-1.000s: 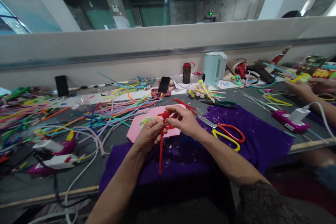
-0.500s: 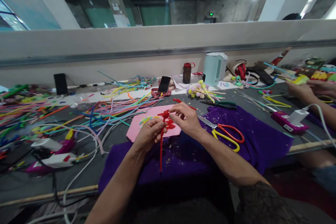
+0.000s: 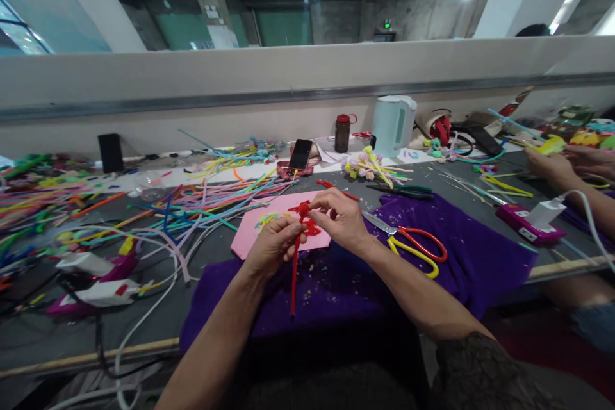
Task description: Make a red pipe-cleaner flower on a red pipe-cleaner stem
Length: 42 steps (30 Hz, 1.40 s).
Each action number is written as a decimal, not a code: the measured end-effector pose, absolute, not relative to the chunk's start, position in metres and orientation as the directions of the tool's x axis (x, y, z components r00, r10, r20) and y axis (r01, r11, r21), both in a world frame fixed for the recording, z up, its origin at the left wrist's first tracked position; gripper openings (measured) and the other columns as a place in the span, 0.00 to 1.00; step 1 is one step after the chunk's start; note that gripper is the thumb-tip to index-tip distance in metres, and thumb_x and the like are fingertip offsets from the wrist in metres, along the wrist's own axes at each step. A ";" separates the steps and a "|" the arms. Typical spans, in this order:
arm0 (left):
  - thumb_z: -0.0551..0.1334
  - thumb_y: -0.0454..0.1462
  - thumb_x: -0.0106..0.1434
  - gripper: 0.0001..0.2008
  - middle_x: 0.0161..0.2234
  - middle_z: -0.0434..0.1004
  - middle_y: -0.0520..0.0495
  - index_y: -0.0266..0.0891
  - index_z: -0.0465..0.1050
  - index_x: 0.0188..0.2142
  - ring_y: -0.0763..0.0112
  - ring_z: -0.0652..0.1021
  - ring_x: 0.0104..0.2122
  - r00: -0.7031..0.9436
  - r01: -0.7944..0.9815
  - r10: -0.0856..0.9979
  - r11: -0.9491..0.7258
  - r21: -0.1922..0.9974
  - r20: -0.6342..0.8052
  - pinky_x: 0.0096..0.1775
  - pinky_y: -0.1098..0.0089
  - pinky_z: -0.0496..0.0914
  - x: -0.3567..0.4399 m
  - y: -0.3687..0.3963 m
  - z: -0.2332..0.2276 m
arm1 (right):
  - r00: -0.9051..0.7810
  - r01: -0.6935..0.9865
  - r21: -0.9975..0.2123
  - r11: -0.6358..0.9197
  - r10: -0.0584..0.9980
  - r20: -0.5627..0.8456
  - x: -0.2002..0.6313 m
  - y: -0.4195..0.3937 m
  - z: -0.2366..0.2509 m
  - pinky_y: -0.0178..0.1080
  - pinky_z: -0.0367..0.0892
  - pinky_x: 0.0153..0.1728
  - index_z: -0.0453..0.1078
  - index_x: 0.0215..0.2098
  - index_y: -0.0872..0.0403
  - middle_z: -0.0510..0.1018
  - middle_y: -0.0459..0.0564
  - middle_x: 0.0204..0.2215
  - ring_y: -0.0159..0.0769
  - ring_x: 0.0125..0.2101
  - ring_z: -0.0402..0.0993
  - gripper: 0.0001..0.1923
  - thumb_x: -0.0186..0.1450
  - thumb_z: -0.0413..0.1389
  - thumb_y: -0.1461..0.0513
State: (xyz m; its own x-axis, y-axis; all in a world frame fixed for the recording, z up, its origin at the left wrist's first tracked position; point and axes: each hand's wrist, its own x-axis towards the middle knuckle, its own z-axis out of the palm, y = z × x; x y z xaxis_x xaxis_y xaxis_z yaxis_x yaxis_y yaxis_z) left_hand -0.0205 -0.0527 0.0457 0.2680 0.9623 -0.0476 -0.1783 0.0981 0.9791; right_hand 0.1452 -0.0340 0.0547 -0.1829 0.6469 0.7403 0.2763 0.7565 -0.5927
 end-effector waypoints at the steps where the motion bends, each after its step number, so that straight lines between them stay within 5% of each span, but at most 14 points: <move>1: 0.65 0.44 0.49 0.14 0.20 0.73 0.51 0.34 0.68 0.26 0.84 0.65 0.10 0.268 -0.180 0.962 0.097 0.979 -0.046 0.12 0.81 0.54 -0.021 -0.053 0.045 | -0.184 0.278 -0.593 0.756 0.648 0.739 0.145 -0.034 0.055 0.32 0.62 0.22 0.70 0.33 0.53 0.72 0.49 0.32 0.29 0.27 0.67 0.05 0.59 0.55 0.61; 26: 0.65 0.43 0.49 0.13 0.20 0.73 0.52 0.34 0.68 0.26 0.85 0.65 0.11 0.283 -0.176 0.957 0.115 0.978 -0.062 0.12 0.82 0.54 -0.021 -0.051 0.042 | -0.207 0.281 -0.600 0.749 0.658 0.724 0.145 -0.035 0.055 0.31 0.61 0.23 0.70 0.33 0.54 0.72 0.49 0.33 0.27 0.25 0.65 0.05 0.58 0.54 0.64; 35: 0.64 0.40 0.50 0.12 0.17 0.71 0.52 0.32 0.70 0.29 0.87 0.61 0.09 0.339 -0.472 0.936 0.258 0.843 -0.097 0.11 0.82 0.52 -0.028 -0.046 0.042 | -0.115 0.260 -0.644 0.720 0.685 0.720 0.147 -0.039 0.055 0.33 0.62 0.25 0.67 0.40 0.53 0.70 0.47 0.34 0.26 0.24 0.66 0.11 0.59 0.52 0.64; 42: 0.64 0.39 0.49 0.11 0.17 0.71 0.51 0.31 0.70 0.28 0.88 0.60 0.09 0.332 -0.543 0.941 0.245 0.803 -0.063 0.10 0.83 0.51 -0.028 -0.048 0.044 | -0.244 0.290 -0.586 0.757 0.650 0.719 0.143 -0.042 0.053 0.32 0.60 0.24 0.68 0.37 0.55 0.72 0.48 0.32 0.26 0.22 0.63 0.08 0.59 0.53 0.63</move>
State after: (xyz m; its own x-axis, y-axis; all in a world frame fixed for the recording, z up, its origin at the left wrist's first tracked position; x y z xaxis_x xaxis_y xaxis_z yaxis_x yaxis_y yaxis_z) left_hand -0.0280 -0.0482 0.0437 0.3325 0.9410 -0.0630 -0.5426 0.2454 0.8033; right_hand 0.1432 -0.0416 0.0533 -0.2439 0.6503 0.7195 0.2903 0.7568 -0.5856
